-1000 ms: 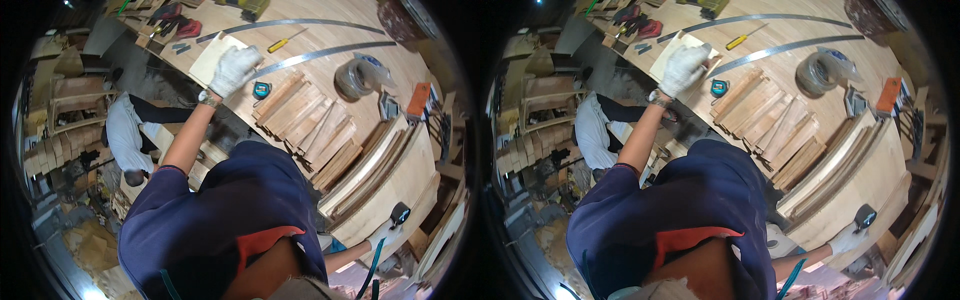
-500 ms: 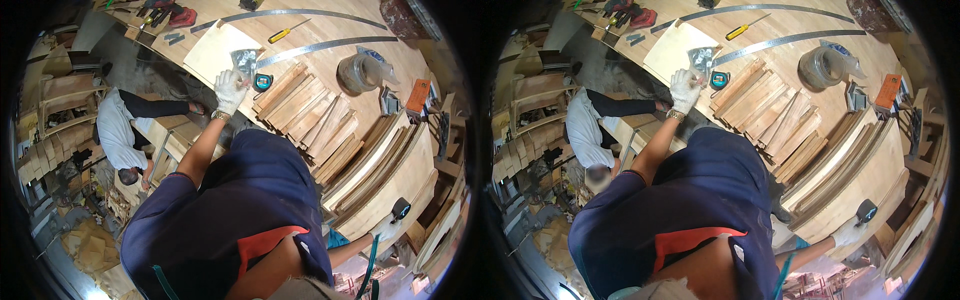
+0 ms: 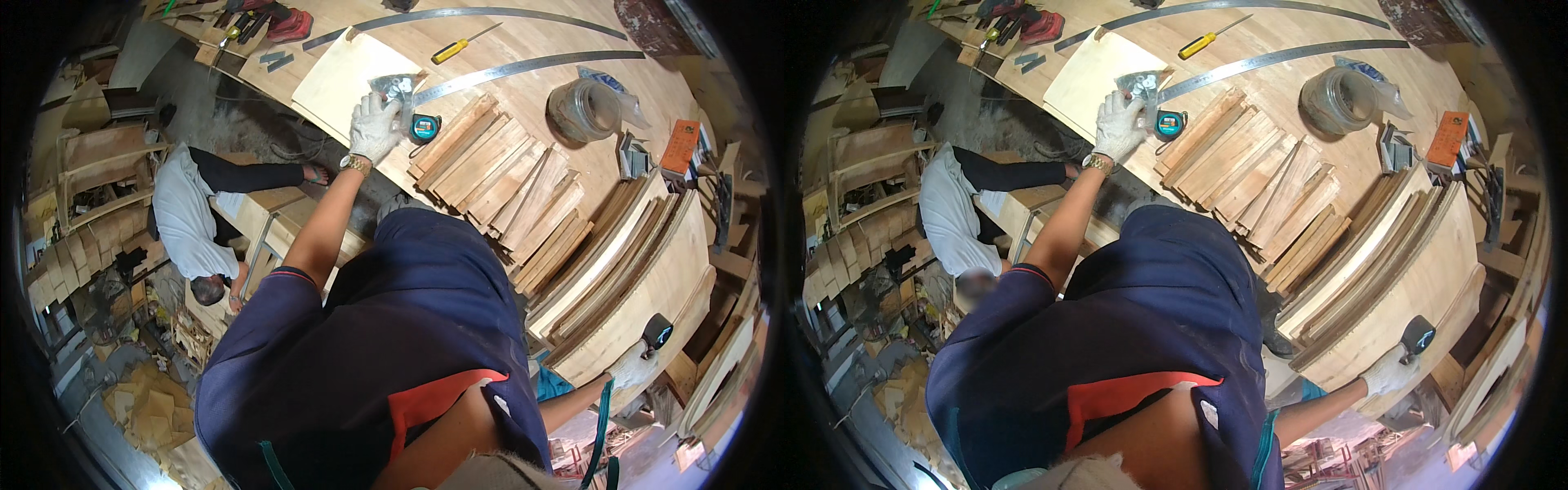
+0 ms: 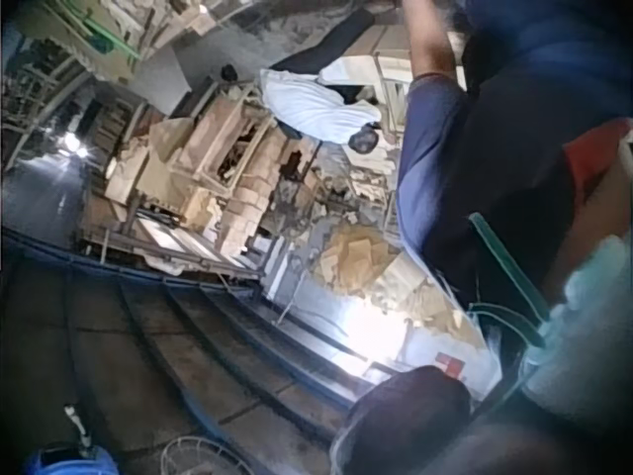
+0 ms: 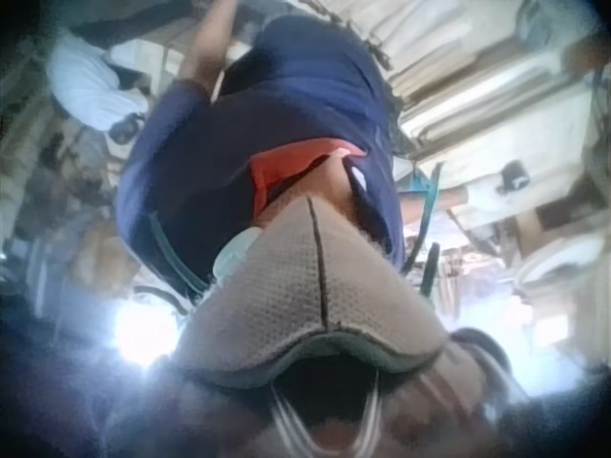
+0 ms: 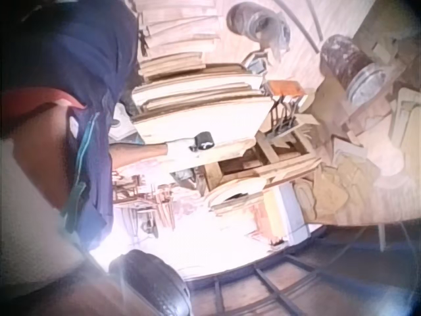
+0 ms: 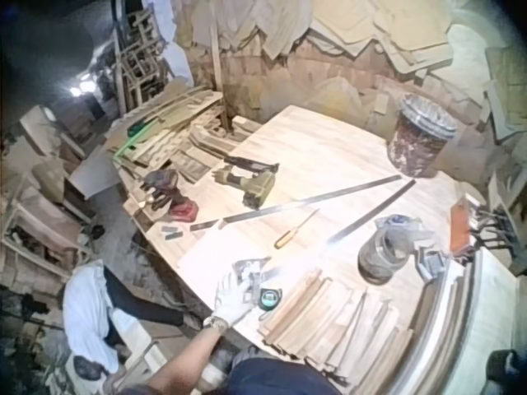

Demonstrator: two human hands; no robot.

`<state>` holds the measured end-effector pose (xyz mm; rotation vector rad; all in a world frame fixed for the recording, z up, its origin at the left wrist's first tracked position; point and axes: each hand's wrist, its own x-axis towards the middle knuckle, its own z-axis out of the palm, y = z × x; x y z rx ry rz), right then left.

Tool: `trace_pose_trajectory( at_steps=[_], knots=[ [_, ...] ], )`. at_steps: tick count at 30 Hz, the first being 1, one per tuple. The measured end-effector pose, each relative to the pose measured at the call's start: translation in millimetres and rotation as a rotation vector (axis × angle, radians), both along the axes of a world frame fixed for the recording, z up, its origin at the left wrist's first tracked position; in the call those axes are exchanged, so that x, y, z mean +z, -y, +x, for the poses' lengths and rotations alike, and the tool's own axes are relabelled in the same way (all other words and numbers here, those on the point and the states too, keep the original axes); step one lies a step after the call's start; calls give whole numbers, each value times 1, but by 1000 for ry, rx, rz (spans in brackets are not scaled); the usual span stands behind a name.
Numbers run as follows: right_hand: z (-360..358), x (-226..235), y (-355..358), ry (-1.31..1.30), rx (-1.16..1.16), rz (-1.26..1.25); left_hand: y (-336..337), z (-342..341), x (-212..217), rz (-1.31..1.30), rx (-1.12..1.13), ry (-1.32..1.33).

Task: The person uses a power drill to fasten a wooden plank, then moves to a workbench to sort and handle small metal fasteners. They return to the plank and continue drilling holes along its length.

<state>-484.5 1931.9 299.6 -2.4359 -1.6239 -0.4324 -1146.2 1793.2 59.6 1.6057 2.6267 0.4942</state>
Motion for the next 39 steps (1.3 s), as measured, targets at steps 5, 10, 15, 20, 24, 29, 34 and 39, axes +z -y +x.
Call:
trace_pose_trajectory(
  at_steps=[5, 10, 15, 20, 24, 29, 34, 39],
  knots=[
    [-3, 2, -3, 23, 17, 2, 8, -11, -12, 99, -6, 168],
    [1, 0, -2, -1, 14, -1, 8, -10, 7, 237, 237, 241],
    [7, -3, -1, 7, 27, 2, 8, 10, 12, 265, 113, 33],
    [-3, 1, -2, -60, -1, -3, 16, 46, -1, -16, 130, -36],
    [3, -2, -2, -17, 28, 4, 24, 51, -13, -69, 76, -13],
    [-4, 1, -1, -30, 5, -23, 34, 43, -21, -60, 152, -101],
    [7, -3, -2, 19, 30, 6, 18, 50, -19, -107, 154, 95],
    [13, -7, -2, -14, 54, 17, 4, 49, -9, -64, 256, -65]
  ],
)
